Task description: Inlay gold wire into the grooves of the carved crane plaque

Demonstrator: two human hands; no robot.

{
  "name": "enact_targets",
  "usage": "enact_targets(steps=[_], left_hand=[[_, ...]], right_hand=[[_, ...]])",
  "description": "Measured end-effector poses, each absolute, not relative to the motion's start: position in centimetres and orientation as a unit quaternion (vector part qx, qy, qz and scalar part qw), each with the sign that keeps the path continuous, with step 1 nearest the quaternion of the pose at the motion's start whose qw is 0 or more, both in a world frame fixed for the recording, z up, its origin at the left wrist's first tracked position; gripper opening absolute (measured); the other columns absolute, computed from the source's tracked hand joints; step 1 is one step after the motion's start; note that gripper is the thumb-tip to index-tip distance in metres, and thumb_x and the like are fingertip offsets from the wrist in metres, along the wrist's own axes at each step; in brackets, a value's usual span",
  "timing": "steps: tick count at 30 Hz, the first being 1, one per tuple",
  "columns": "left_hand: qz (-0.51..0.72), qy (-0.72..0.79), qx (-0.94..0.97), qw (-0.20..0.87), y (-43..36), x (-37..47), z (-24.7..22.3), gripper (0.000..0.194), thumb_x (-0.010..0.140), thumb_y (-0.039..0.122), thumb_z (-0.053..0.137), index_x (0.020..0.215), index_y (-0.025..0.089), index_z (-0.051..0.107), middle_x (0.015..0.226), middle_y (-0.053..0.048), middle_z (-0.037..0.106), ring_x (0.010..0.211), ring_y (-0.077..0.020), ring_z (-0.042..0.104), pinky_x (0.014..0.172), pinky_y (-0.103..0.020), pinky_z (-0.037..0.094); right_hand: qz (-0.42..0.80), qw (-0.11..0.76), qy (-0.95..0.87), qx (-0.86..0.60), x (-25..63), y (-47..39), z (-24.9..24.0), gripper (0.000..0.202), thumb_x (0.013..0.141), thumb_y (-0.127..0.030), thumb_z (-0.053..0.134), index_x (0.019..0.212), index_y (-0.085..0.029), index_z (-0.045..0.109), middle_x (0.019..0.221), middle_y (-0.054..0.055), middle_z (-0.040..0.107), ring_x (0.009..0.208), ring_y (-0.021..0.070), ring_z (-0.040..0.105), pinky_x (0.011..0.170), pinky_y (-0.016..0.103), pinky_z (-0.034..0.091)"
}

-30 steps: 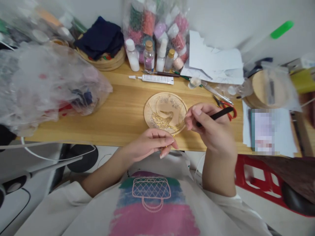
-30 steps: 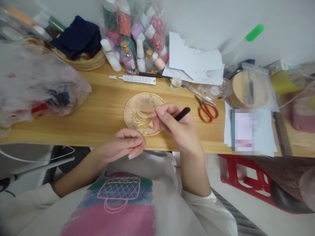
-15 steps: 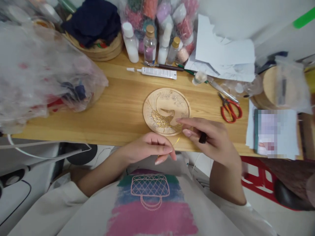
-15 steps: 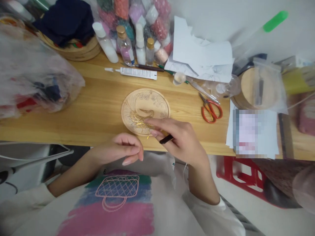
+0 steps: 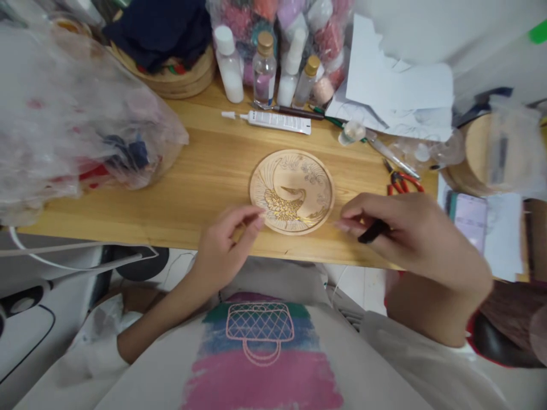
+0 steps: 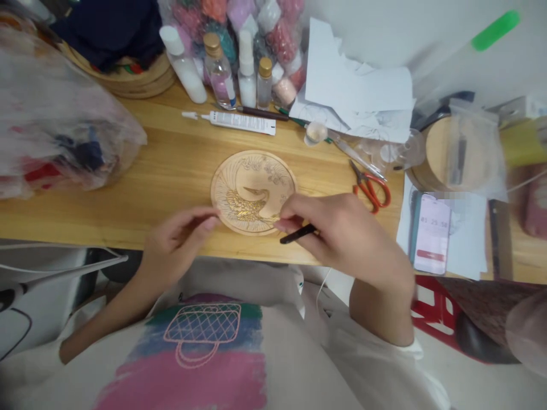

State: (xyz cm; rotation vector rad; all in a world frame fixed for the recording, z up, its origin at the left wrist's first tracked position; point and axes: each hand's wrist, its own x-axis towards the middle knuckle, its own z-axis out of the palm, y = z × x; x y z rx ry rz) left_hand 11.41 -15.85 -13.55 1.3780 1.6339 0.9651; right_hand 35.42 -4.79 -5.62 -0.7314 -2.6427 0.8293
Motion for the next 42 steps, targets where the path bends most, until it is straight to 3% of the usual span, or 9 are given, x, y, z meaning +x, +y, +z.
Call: enact_targets(steps=[2, 5, 13, 19, 22, 29, 36, 42], left_hand=[[0.353, 0.702, 0.580, 0.215, -15.8, 11.6, -14.4, 0.035, 0.093, 0.041, 0.057, 0.120, 0.019, 0.062, 0.121, -0.012, 0.066, 0.116, -0.0286, 0.058, 0.103, -0.045, 0.045], [0.283, 0.711, 0.632, 0.125, -15.5, 12.4, -15.5, 0.050, 0.094, 0.039, 0.056, 0.136, 0.012, 0.050, 0.136, -0.020, 0.057, 0.128, -0.0357, 0.050, 0.109, -0.056, 0.039], [0.226, 0.661, 0.694, 0.176, -14.1, 11.9, -15.8, 0.051, 0.099, 0.023, 0.036, 0.149, 0.014, 0.036, 0.150, -0.016, 0.049, 0.144, -0.0292, 0.038, 0.117, -0.054, 0.033], [0.162, 0.532, 0.792, 0.252, -10.4, 8.5, -14.9, 0.050, 0.101, 0.022, 0.029, 0.149, 0.018, 0.041, 0.156, -0.009, 0.043, 0.151, -0.0225, 0.027, 0.123, -0.048, 0.025], [0.169, 0.517, 0.792, 0.277, -8.7, 7.9, -14.7, 0.046, 0.101, 0.026, 0.032, 0.144, 0.020, 0.048, 0.153, -0.007, 0.048, 0.150, -0.0226, 0.030, 0.121, -0.048, 0.030], [0.251, 0.624, 0.725, 0.149, -10.8, 8.4, -15.1, 0.036, 0.101, 0.036, 0.041, 0.121, 0.021, 0.065, 0.135, -0.012, 0.064, 0.136, -0.0282, 0.050, 0.116, -0.052, 0.039], [0.277, 0.640, 0.710, 0.102, -13.8, 9.2, -16.3, 0.030, 0.100, 0.026, 0.045, 0.124, 0.018, 0.062, 0.135, -0.012, 0.063, 0.132, -0.0257, 0.054, 0.113, -0.047, 0.044], [0.297, 0.634, 0.711, 0.064, -13.7, 9.3, -16.9, 0.024, 0.100, 0.025, 0.048, 0.117, 0.019, 0.063, 0.130, -0.012, 0.065, 0.126, -0.0256, 0.058, 0.109, -0.046, 0.048]], right_hand=[[0.285, 0.136, -0.915, -0.250, 35.3, -3.2, -5.5, 0.009, 0.084, -0.016, 0.063, 0.082, -0.025, 0.061, 0.060, -0.005, 0.067, 0.042, 0.0092, 0.054, 0.046, 0.024, 0.040], [0.268, 0.135, -0.916, -0.267, 34.5, -0.9, -6.1, 0.009, 0.080, -0.018, 0.063, 0.076, -0.025, 0.060, 0.059, -0.004, 0.066, 0.045, 0.0117, 0.055, 0.046, 0.028, 0.039], [0.253, 0.177, -0.892, -0.329, 33.2, 1.3, -9.4, 0.004, 0.073, -0.021, 0.056, 0.070, -0.021, 0.059, 0.058, -0.002, 0.063, 0.049, 0.0117, 0.052, 0.050, 0.025, 0.036], [0.282, 0.184, -0.888, -0.312, 33.3, 0.7, -10.5, 0.004, 0.071, -0.019, 0.055, 0.068, -0.021, 0.057, 0.054, -0.004, 0.057, 0.045, 0.0095, 0.046, 0.050, 0.023, 0.035], [0.298, 0.193, -0.881, -0.312, 33.0, 0.5, -10.8, 0.009, 0.075, -0.021, 0.057, 0.066, -0.021, 0.054, 0.053, -0.004, 0.054, 0.046, 0.0092, 0.044, 0.050, 0.023, 0.034], [0.328, 0.212, -0.854, -0.344, 32.4, 0.6, -11.8, 0.012, 0.079, -0.022, 0.057, 0.068, -0.021, 0.052, 0.053, -0.006, 0.050, 0.045, 0.0084, 0.037, 0.050, 0.024, 0.031], [0.332, 0.222, -0.839, -0.370, 31.9, 0.3, -12.8, 0.016, 0.081, -0.022, 0.058, 0.067, -0.021, 0.051, 0.054, -0.005, 0.050, 0.046, 0.0080, 0.037, 0.048, 0.024, 0.029], [0.263, 0.252, -0.863, -0.350, 32.0, 0.3, -12.3, 0.018, 0.083, -0.023, 0.059, 0.067, -0.021, 0.051, 0.055, -0.005, 0.056, 0.045, 0.0082, 0.042, 0.048, 0.024, 0.031]])
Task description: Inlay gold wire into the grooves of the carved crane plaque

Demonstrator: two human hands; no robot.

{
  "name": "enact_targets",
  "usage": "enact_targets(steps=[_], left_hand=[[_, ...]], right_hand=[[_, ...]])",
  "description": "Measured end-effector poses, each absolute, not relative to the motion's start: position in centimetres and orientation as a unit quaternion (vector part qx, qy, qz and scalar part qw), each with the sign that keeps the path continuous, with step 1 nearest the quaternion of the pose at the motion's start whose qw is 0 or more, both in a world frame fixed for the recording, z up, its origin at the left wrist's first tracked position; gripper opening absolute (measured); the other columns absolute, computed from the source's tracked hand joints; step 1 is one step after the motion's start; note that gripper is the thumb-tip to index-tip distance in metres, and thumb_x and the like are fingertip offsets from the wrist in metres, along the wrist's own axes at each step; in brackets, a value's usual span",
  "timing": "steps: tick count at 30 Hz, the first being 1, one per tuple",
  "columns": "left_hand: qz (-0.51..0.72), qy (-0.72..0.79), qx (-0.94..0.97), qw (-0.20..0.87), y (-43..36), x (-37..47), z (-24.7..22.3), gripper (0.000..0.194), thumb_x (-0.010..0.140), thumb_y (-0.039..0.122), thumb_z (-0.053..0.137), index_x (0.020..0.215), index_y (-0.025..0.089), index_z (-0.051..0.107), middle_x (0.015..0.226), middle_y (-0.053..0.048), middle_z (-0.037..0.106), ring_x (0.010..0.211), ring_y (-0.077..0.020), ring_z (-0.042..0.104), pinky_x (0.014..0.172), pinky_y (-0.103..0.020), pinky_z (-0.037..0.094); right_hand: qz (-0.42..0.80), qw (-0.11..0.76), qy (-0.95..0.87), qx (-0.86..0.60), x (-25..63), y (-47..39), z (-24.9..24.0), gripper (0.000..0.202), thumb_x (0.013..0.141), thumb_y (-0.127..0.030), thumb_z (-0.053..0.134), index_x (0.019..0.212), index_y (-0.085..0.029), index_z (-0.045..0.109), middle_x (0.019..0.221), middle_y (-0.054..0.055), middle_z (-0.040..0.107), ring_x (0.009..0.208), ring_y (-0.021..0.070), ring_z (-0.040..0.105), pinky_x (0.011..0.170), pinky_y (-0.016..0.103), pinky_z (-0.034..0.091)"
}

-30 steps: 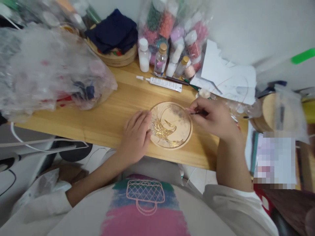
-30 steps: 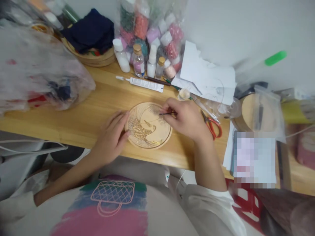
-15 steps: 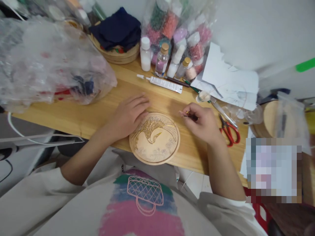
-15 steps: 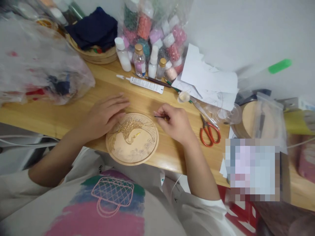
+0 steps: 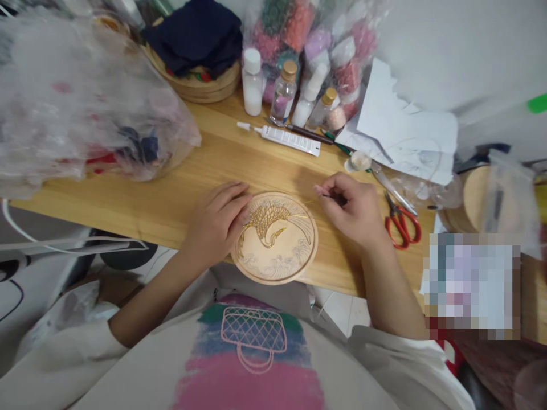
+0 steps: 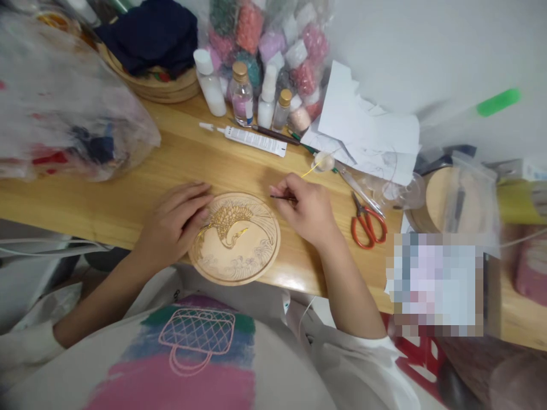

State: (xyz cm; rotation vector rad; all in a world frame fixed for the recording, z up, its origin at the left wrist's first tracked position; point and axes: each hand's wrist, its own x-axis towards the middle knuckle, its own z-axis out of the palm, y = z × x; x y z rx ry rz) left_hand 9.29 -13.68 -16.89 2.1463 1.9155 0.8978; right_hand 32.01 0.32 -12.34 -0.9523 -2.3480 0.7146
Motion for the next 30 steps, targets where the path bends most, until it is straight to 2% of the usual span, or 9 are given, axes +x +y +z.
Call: enact_targets(steps=[4, 6, 9, 11, 12, 18, 25, 30], left_hand=[[0.295, 0.629, 0.718, 0.039, -13.6, 9.3, -16.9, 0.023, 0.099, 0.023, 0.049, 0.116, 0.016, 0.062, 0.127, -0.013, 0.066, 0.123, -0.0271, 0.060, 0.106, -0.046, 0.051], [0.294, 0.624, 0.724, 0.035, -13.7, 9.3, -16.9, 0.023, 0.099, 0.023, 0.049, 0.116, 0.014, 0.062, 0.126, -0.014, 0.066, 0.123, -0.0269, 0.060, 0.106, -0.046, 0.051], [0.294, 0.622, 0.725, 0.036, -13.7, 9.2, -16.9, 0.023, 0.100, 0.023, 0.048, 0.116, 0.014, 0.061, 0.126, -0.013, 0.066, 0.123, -0.0258, 0.059, 0.107, -0.045, 0.050], [0.293, 0.624, 0.723, 0.037, -13.6, 9.3, -16.9, 0.024, 0.100, 0.023, 0.047, 0.116, 0.014, 0.062, 0.126, -0.012, 0.066, 0.124, -0.0255, 0.059, 0.107, -0.045, 0.050], [0.293, 0.625, 0.722, 0.037, -13.6, 9.3, -16.9, 0.024, 0.100, 0.022, 0.047, 0.116, 0.014, 0.062, 0.126, -0.012, 0.066, 0.124, -0.0256, 0.059, 0.107, -0.045, 0.050], [0.296, 0.619, 0.727, 0.030, -13.5, 9.4, -16.7, 0.023, 0.098, 0.018, 0.049, 0.115, 0.011, 0.063, 0.124, -0.015, 0.066, 0.122, -0.0279, 0.060, 0.105, -0.046, 0.051], [0.288, 0.619, 0.729, 0.041, -13.5, 9.5, -16.4, 0.023, 0.096, 0.015, 0.051, 0.115, 0.008, 0.062, 0.125, -0.017, 0.066, 0.122, -0.0306, 0.060, 0.105, -0.048, 0.051], [0.284, 0.620, 0.730, 0.046, -13.5, 9.4, -16.3, 0.022, 0.096, 0.015, 0.051, 0.116, 0.010, 0.061, 0.126, -0.017, 0.066, 0.124, -0.0295, 0.059, 0.106, -0.047, 0.050]], right_hand=[[0.199, 0.249, -0.879, -0.354, 33.1, -1.3, -8.8, 0.018, 0.086, -0.027, 0.061, 0.070, -0.021, 0.054, 0.058, -0.003, 0.060, 0.047, 0.0091, 0.049, 0.048, 0.024, 0.032], [0.188, 0.213, -0.882, -0.377, 33.7, -2.7, -6.3, 0.014, 0.086, -0.025, 0.062, 0.074, -0.021, 0.056, 0.058, -0.004, 0.061, 0.047, 0.0085, 0.050, 0.047, 0.023, 0.033], [0.255, 0.124, -0.888, -0.363, 33.7, -3.9, -4.3, 0.009, 0.085, -0.020, 0.060, 0.076, -0.022, 0.059, 0.055, -0.005, 0.060, 0.044, 0.0079, 0.049, 0.045, 0.021, 0.036], [0.287, 0.098, -0.883, -0.359, 32.9, -3.5, -5.1, 0.012, 0.084, -0.021, 0.059, 0.072, -0.021, 0.058, 0.051, -0.006, 0.056, 0.040, 0.0074, 0.043, 0.044, 0.022, 0.033], [0.297, 0.093, -0.876, -0.370, 32.4, -3.0, -6.0, 0.013, 0.083, -0.021, 0.060, 0.070, -0.021, 0.058, 0.051, -0.005, 0.056, 0.041, 0.0078, 0.044, 0.044, 0.023, 0.033], [0.307, 0.145, -0.847, -0.410, 30.7, 0.6, -11.7, 0.021, 0.082, -0.027, 0.060, 0.063, -0.020, 0.054, 0.050, -0.004, 0.051, 0.045, 0.0085, 0.037, 0.048, 0.026, 0.028], [0.434, 0.184, -0.770, -0.431, 31.0, 1.2, -13.3, 0.032, 0.091, -0.036, 0.059, 0.063, -0.020, 0.054, 0.055, -0.001, 0.059, 0.051, 0.0110, 0.046, 0.054, 0.028, 0.034], [0.499, 0.208, -0.734, -0.412, 31.0, 1.6, -13.9, 0.042, 0.091, -0.049, 0.062, 0.061, -0.020, 0.055, 0.058, -0.001, 0.059, 0.053, 0.0104, 0.045, 0.056, 0.030, 0.034]])
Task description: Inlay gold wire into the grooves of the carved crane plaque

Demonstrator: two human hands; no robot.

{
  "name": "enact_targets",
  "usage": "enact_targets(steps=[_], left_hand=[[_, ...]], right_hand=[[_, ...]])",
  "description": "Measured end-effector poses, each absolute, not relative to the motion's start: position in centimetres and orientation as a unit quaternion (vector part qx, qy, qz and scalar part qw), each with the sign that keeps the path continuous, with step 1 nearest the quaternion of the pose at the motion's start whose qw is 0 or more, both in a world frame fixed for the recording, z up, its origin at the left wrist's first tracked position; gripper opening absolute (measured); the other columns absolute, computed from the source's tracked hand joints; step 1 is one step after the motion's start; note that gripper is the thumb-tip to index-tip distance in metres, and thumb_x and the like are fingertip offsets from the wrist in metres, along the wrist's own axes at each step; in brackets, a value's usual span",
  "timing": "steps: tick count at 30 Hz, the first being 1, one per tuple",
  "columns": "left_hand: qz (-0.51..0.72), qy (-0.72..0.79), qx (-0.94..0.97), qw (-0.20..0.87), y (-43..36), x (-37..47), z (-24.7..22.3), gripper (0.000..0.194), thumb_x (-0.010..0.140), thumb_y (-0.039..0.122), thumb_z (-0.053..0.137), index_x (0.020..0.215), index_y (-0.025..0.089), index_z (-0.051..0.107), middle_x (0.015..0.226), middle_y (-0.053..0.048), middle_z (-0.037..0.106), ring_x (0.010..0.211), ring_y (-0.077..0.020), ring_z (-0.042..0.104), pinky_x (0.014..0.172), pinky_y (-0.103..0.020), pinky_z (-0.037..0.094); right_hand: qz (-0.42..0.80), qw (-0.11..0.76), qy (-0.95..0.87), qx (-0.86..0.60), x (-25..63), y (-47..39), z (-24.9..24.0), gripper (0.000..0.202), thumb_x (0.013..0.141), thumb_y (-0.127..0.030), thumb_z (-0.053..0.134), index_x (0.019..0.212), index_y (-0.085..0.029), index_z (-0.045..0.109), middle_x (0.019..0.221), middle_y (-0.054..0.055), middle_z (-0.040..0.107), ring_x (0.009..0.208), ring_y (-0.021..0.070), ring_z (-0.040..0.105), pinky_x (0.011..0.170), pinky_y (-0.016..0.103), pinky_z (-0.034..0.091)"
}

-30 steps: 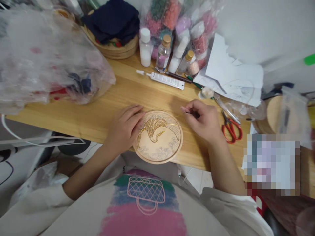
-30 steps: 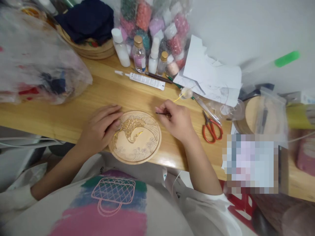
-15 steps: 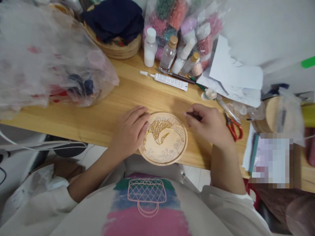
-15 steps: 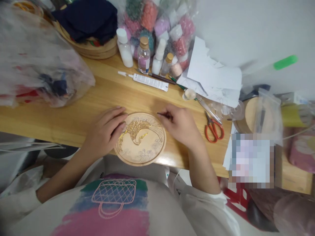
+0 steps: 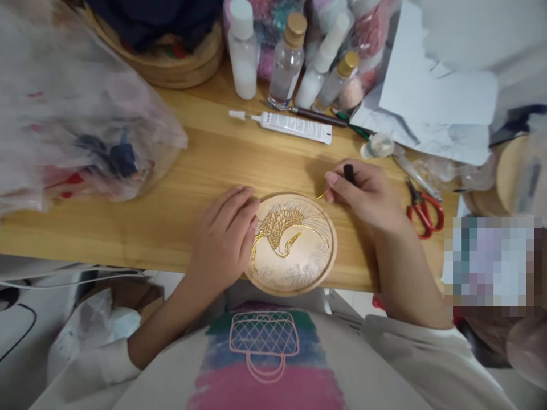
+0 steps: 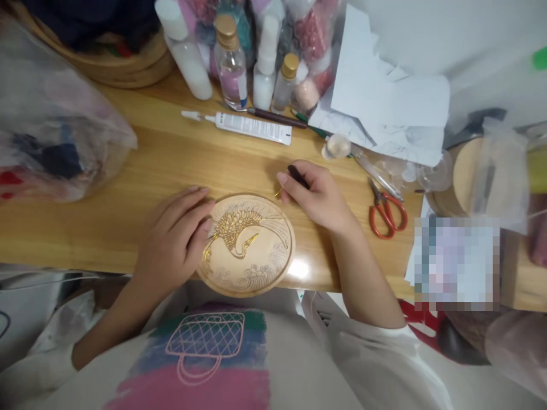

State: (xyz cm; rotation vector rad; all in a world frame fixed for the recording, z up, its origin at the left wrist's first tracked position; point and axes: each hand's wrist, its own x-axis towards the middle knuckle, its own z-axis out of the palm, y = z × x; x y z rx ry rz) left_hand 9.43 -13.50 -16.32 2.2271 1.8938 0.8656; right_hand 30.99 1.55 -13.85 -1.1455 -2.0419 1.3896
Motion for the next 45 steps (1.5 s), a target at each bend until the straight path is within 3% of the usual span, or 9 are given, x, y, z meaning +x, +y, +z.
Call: enact_targets(steps=[11, 21, 32, 39, 45], left_hand=[[0.279, 0.628, 0.724, 0.054, -13.48, 9.41, -16.26, 0.024, 0.097, 0.017, 0.049, 0.117, 0.015, 0.060, 0.128, -0.013, 0.065, 0.126, -0.0263, 0.058, 0.109, -0.043, 0.048], [0.277, 0.598, 0.751, 0.040, -13.86, 9.49, -15.94, 0.039, 0.094, 0.010, 0.048, 0.130, 0.021, 0.055, 0.127, -0.011, 0.068, 0.119, -0.0263, 0.064, 0.101, -0.046, 0.054], [0.262, 0.557, 0.788, 0.020, -13.84, 9.59, -15.75, 0.031, 0.089, 0.004, 0.049, 0.118, 0.009, 0.060, 0.122, -0.016, 0.070, 0.111, -0.0273, 0.067, 0.094, -0.043, 0.057], [0.255, 0.565, 0.785, 0.016, -14.04, 9.53, -16.00, 0.033, 0.092, 0.006, 0.047, 0.121, 0.016, 0.059, 0.126, -0.012, 0.070, 0.111, -0.0253, 0.068, 0.093, -0.042, 0.058], [0.265, 0.560, 0.784, 0.030, -14.10, 9.47, -16.14, 0.036, 0.091, 0.007, 0.048, 0.125, 0.014, 0.060, 0.127, -0.014, 0.069, 0.113, -0.0266, 0.067, 0.096, -0.043, 0.056]], right_hand=[[0.462, 0.204, -0.769, -0.391, 30.61, 1.76, -14.04, 0.047, 0.091, -0.056, 0.058, 0.062, -0.020, 0.054, 0.058, -0.002, 0.059, 0.054, 0.0101, 0.046, 0.054, 0.029, 0.034], [0.439, 0.177, -0.778, -0.413, 30.43, 1.85, -13.90, 0.044, 0.092, -0.054, 0.058, 0.062, -0.021, 0.054, 0.058, -0.001, 0.059, 0.054, 0.0115, 0.047, 0.056, 0.029, 0.036], [0.441, 0.193, -0.778, -0.404, 30.44, 1.69, -14.06, 0.045, 0.092, -0.054, 0.058, 0.062, -0.020, 0.056, 0.059, -0.001, 0.059, 0.055, 0.0117, 0.048, 0.057, 0.030, 0.035], [0.440, 0.173, -0.779, -0.411, 30.36, 1.71, -13.97, 0.045, 0.091, -0.055, 0.058, 0.061, -0.021, 0.055, 0.059, -0.001, 0.059, 0.056, 0.0120, 0.047, 0.057, 0.030, 0.036], [0.446, 0.177, -0.779, -0.402, 30.42, 1.72, -13.90, 0.049, 0.090, -0.061, 0.057, 0.062, -0.021, 0.055, 0.058, -0.001, 0.058, 0.054, 0.0112, 0.045, 0.055, 0.030, 0.033]])
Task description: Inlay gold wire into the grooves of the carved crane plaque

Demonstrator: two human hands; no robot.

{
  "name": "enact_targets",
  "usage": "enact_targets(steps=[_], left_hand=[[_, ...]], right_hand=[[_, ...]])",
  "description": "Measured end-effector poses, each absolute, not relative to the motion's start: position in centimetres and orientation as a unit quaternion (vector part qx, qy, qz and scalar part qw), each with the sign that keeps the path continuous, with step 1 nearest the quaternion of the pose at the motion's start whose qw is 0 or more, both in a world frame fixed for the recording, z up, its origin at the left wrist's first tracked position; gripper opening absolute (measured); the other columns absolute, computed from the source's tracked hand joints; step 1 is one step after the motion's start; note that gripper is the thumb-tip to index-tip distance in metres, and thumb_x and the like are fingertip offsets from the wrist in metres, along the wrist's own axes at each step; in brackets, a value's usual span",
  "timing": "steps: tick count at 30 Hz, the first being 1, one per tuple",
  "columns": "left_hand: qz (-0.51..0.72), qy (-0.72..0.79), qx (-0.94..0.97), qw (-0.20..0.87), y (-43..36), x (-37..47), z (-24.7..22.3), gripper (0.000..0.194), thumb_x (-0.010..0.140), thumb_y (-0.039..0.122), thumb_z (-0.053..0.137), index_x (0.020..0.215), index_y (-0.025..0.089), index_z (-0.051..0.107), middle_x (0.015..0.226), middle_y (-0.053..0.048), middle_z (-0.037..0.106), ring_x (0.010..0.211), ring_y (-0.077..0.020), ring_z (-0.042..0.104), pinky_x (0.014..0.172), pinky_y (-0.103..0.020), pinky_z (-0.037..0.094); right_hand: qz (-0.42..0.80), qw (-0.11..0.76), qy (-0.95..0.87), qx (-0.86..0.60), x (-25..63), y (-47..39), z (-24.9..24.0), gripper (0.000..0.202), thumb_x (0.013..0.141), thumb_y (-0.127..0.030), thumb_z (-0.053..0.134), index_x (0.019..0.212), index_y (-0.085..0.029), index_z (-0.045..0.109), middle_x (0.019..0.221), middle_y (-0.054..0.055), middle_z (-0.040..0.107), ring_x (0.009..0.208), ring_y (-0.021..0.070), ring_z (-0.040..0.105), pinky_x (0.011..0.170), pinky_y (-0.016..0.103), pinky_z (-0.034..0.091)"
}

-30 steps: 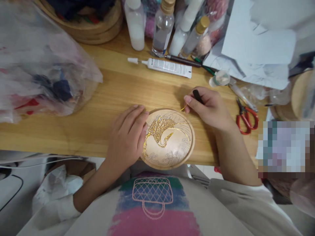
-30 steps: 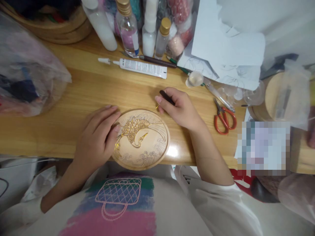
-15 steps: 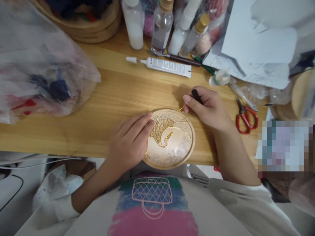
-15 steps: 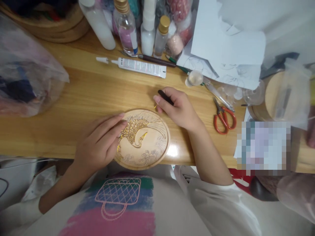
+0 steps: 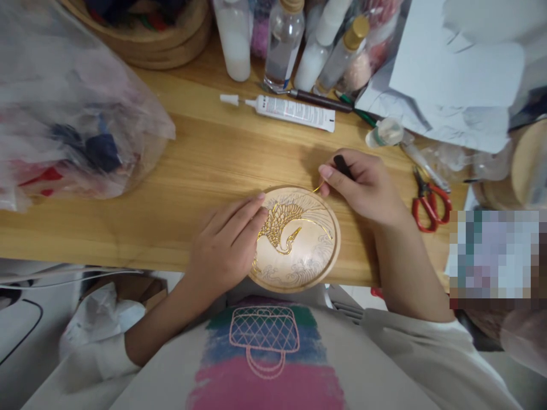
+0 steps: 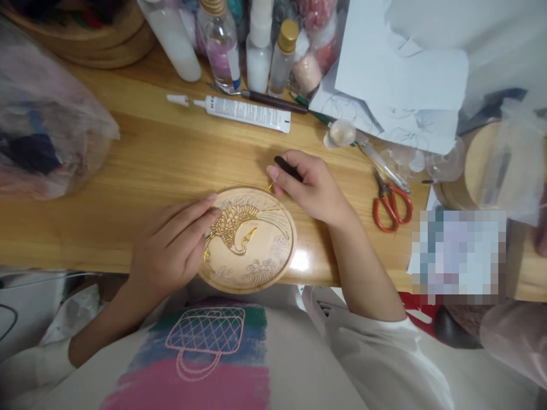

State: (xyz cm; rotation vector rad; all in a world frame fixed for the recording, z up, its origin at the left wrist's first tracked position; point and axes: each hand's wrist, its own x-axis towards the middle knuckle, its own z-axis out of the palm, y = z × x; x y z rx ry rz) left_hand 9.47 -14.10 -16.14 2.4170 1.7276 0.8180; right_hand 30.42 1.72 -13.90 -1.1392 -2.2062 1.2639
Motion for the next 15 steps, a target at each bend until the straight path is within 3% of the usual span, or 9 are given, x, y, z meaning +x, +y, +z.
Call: enact_targets(steps=[8, 15], left_hand=[[0.263, 0.560, 0.786, 0.002, -13.86, 9.65, -16.09, 0.030, 0.090, 0.003, 0.050, 0.116, 0.009, 0.062, 0.121, -0.015, 0.071, 0.107, -0.0270, 0.069, 0.090, -0.042, 0.058], [0.261, 0.560, 0.787, 0.015, -14.02, 9.43, -16.07, 0.035, 0.091, 0.005, 0.049, 0.123, 0.013, 0.061, 0.125, -0.013, 0.070, 0.112, -0.0256, 0.067, 0.094, -0.042, 0.057]], right_hand=[[0.437, 0.183, -0.782, -0.406, 30.40, 1.76, -13.92, 0.051, 0.089, -0.064, 0.056, 0.061, -0.021, 0.055, 0.059, -0.001, 0.058, 0.055, 0.0117, 0.046, 0.055, 0.030, 0.035], [0.435, 0.177, -0.779, -0.416, 30.35, 1.75, -13.86, 0.049, 0.089, -0.064, 0.057, 0.063, -0.021, 0.057, 0.061, 0.000, 0.059, 0.058, 0.0128, 0.049, 0.058, 0.030, 0.037]])
